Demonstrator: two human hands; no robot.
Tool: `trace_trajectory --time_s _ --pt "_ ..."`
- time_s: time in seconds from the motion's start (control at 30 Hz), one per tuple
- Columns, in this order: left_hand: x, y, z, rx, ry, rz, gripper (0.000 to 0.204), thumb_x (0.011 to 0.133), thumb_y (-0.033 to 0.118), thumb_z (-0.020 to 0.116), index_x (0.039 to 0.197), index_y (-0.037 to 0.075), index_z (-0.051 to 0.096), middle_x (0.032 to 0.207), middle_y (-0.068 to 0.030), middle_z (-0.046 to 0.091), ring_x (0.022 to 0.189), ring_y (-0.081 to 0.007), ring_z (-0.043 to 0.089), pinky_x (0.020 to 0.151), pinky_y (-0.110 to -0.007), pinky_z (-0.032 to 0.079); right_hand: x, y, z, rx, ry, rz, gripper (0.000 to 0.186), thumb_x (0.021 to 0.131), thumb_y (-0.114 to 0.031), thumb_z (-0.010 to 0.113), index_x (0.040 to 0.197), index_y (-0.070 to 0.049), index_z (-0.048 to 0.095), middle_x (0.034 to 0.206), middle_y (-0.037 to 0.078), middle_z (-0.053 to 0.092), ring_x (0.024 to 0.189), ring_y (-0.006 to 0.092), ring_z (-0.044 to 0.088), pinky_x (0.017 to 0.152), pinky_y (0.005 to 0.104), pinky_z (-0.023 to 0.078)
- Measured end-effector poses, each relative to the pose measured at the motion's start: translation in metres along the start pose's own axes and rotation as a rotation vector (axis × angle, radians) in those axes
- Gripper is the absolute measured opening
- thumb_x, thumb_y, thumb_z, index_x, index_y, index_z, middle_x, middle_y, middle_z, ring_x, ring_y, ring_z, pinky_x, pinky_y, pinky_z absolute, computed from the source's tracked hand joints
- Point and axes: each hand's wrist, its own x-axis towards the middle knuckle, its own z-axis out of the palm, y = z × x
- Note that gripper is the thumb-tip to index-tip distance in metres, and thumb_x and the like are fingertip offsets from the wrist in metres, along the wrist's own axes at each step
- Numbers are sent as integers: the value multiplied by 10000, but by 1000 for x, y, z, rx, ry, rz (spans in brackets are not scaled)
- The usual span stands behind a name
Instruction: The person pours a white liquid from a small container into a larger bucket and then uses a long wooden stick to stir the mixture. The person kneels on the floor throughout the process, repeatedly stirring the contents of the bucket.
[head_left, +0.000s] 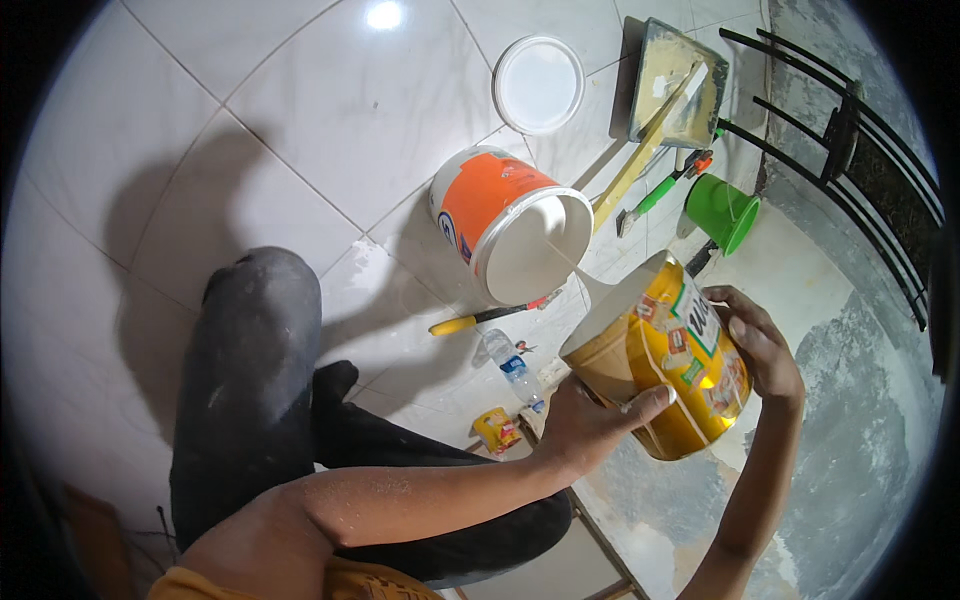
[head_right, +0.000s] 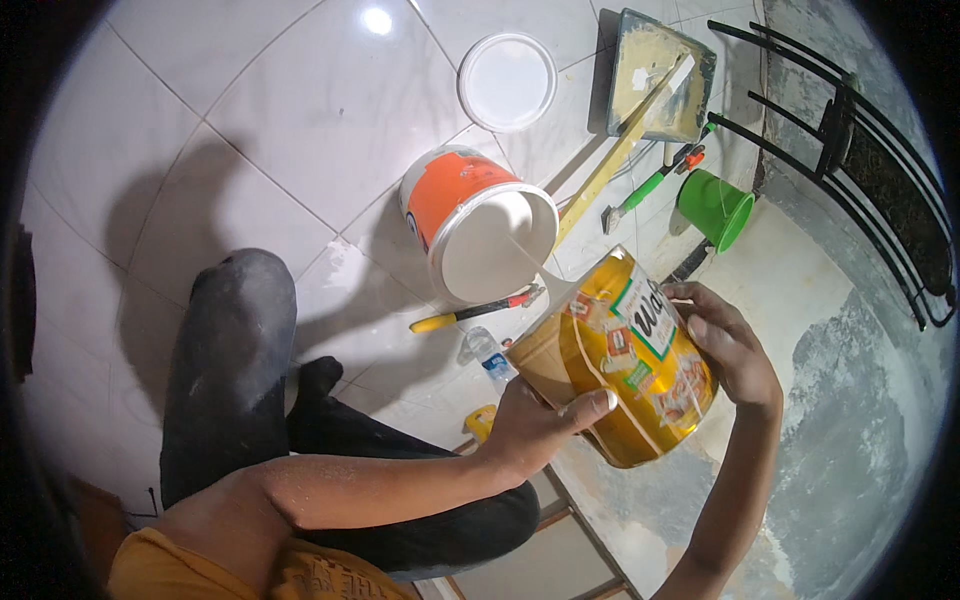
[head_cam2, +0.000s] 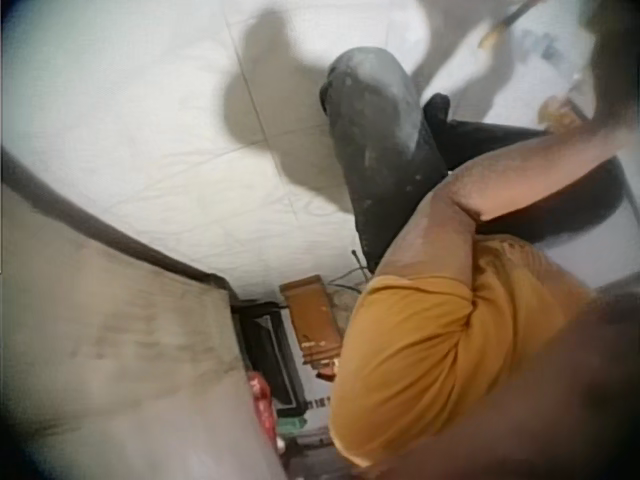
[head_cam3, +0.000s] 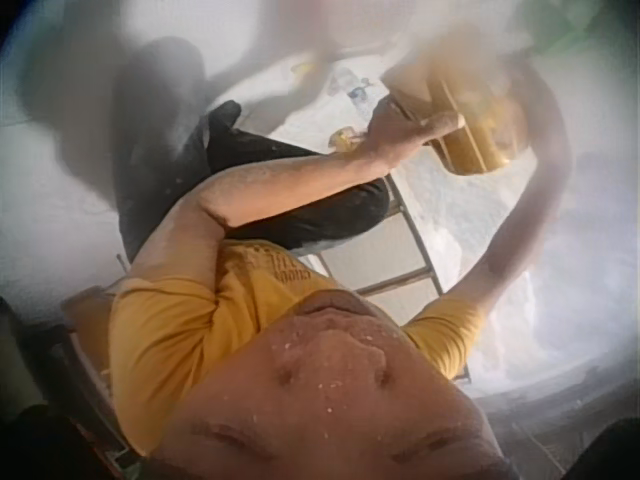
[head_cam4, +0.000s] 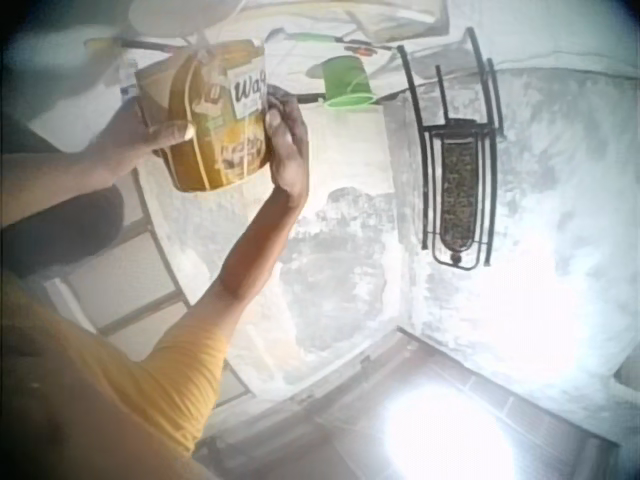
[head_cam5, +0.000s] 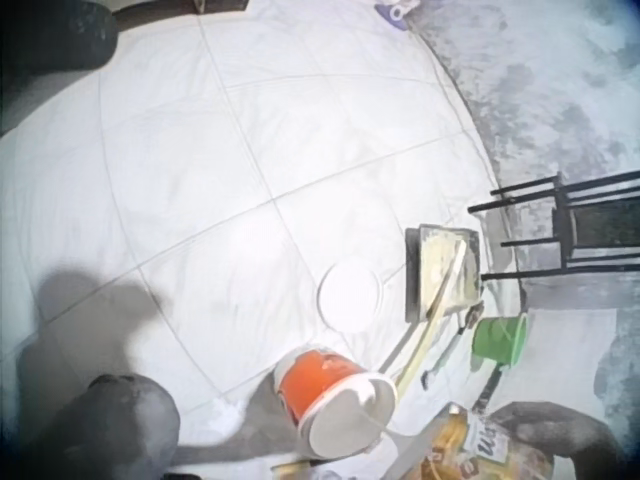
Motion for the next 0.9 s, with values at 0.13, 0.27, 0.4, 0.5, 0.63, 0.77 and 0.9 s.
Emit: trace_trajectory --time_s 0.13,0.27,0.4,0.5,0.63,0.77,0.9 --pt "-10 -14 4 -120 -86 -38 769 873 329 885 1420 -13 468 1327 -131 650 1207 -177 649 1024 -318 543 -22 -1 -1 -100 36 -77 932 824 -517 806 1461 93 506 1391 201 626 1296 280 593 1158 387 396" --pt "-12 -27 4 -277 -203 -48 870 865 308 899 1496 22 372 1391 -117 600 1272 -184 610 1067 -331 529 -36 -4 8 -153 97 -83 1023 756 -489 867 1477 125 481 1441 235 590 1355 309 562 1187 414 369" --pt "-17 -41 -12 -398 -295 -130 857 848 269 917 1497 61 398 1397 -82 593 1306 -185 582 1092 -358 514 -44 2 27 -111 170 -167 1047 715 -433 887 1472 155 465 1453 276 567 1369 342 551 1204 435 352" --pt "-15 -65 -28 -390 -309 -176 875 822 230 936 1501 79 404 1416 -63 576 1339 -187 548 1128 -389 486 -46 -2 44 -154 171 -175 1043 708 -408 897 1471 157 465 1467 281 555 1377 355 545 1209 447 350" --pt "-16 -55 -45 -411 -274 -170 925 786 199 958 1514 83 400 1432 -56 563 1374 -206 509 1194 -408 408 -46 10 58 -210 197 -264 987 728 -402 891 1458 134 499 1467 287 552 1374 368 545 1201 460 365" --pt "-23 -45 -59 -478 -309 -188 1051 760 372 958 1567 112 336 1508 -46 511 1411 -204 489 1206 -411 396 -48 24 80 -537 300 -360 847 732 -378 847 1385 101 602 1421 321 579 1360 429 555 1146 496 436" --pt "-16 -49 -76 -463 -337 -223 1149 691 546 953 1570 142 334 1500 -30 511 1400 -200 499 1190 -427 422 -46 38 111 -877 389 -454 814 727 -414 860 1388 9 646 1441 271 597 1338 453 550 1121 517 454"
